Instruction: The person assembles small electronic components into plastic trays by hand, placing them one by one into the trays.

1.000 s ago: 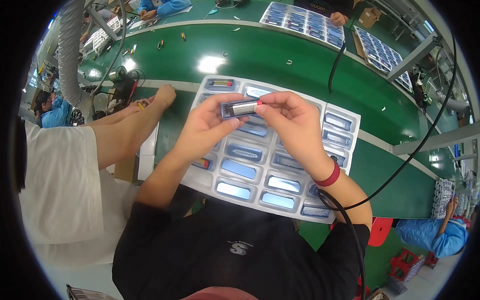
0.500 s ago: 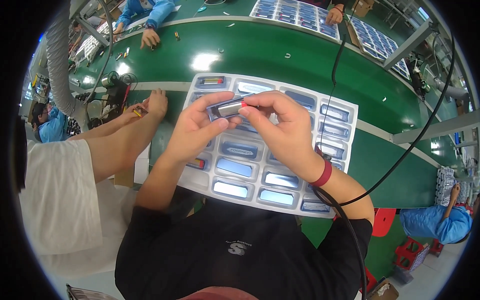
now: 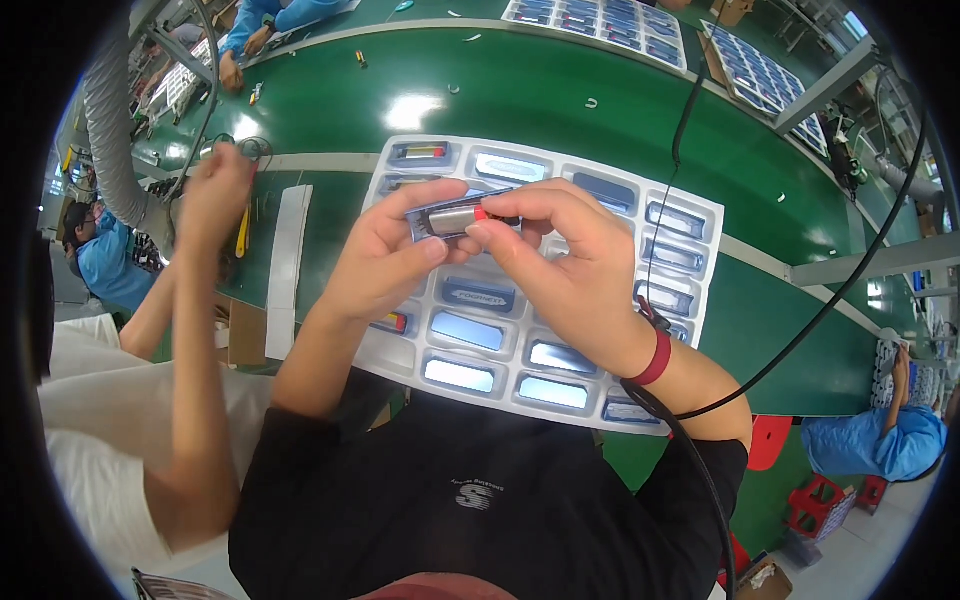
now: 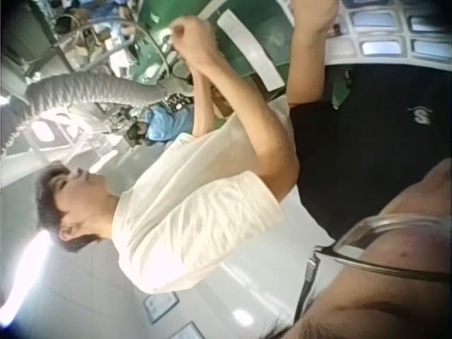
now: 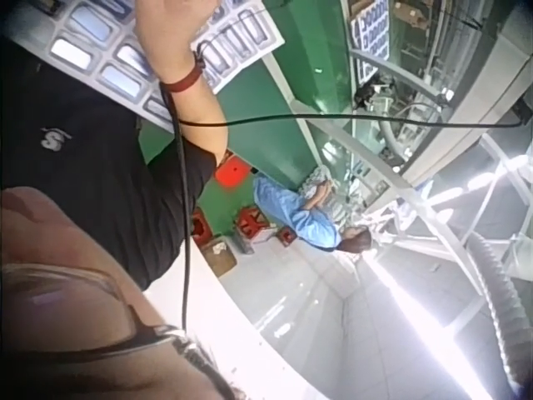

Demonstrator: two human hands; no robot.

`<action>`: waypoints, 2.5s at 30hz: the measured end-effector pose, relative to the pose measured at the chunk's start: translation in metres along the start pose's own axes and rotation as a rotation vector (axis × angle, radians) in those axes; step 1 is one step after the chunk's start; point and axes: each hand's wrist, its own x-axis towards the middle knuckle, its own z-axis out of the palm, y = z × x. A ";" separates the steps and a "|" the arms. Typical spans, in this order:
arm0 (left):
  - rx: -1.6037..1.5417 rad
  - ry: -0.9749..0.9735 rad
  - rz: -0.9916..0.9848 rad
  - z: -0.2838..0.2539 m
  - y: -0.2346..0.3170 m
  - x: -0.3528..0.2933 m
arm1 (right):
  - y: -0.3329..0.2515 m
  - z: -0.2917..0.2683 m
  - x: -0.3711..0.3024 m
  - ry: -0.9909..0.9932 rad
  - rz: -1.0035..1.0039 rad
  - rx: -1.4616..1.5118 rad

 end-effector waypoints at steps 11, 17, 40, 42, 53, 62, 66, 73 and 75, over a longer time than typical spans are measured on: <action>0.504 0.181 0.169 0.016 0.019 -0.009 | -0.006 -0.012 0.004 0.087 0.491 0.806; 0.956 0.341 0.424 0.010 0.038 -0.020 | -0.009 -0.014 0.007 -0.061 0.527 1.034; 0.470 0.328 0.797 0.015 0.033 -0.030 | -0.008 0.032 0.002 -0.129 0.111 0.683; 0.227 0.338 0.643 0.012 0.033 -0.038 | -0.007 0.037 0.005 -0.231 0.127 0.629; -0.543 0.521 1.035 -0.113 0.100 -0.143 | -0.022 -0.051 0.036 -0.347 0.014 0.146; -0.483 0.503 1.106 -0.136 0.145 -0.198 | 0.100 -0.229 -0.089 0.502 0.286 0.002; -0.488 0.457 1.079 -0.139 0.154 -0.200 | 0.152 -0.245 -0.151 0.651 0.350 -0.291; -0.410 0.466 1.079 -0.110 0.156 -0.168 | 0.166 -0.217 -0.170 0.509 0.446 -0.740; -0.385 0.456 1.091 -0.105 0.157 -0.162 | 0.203 -0.225 -0.188 0.449 0.394 -0.713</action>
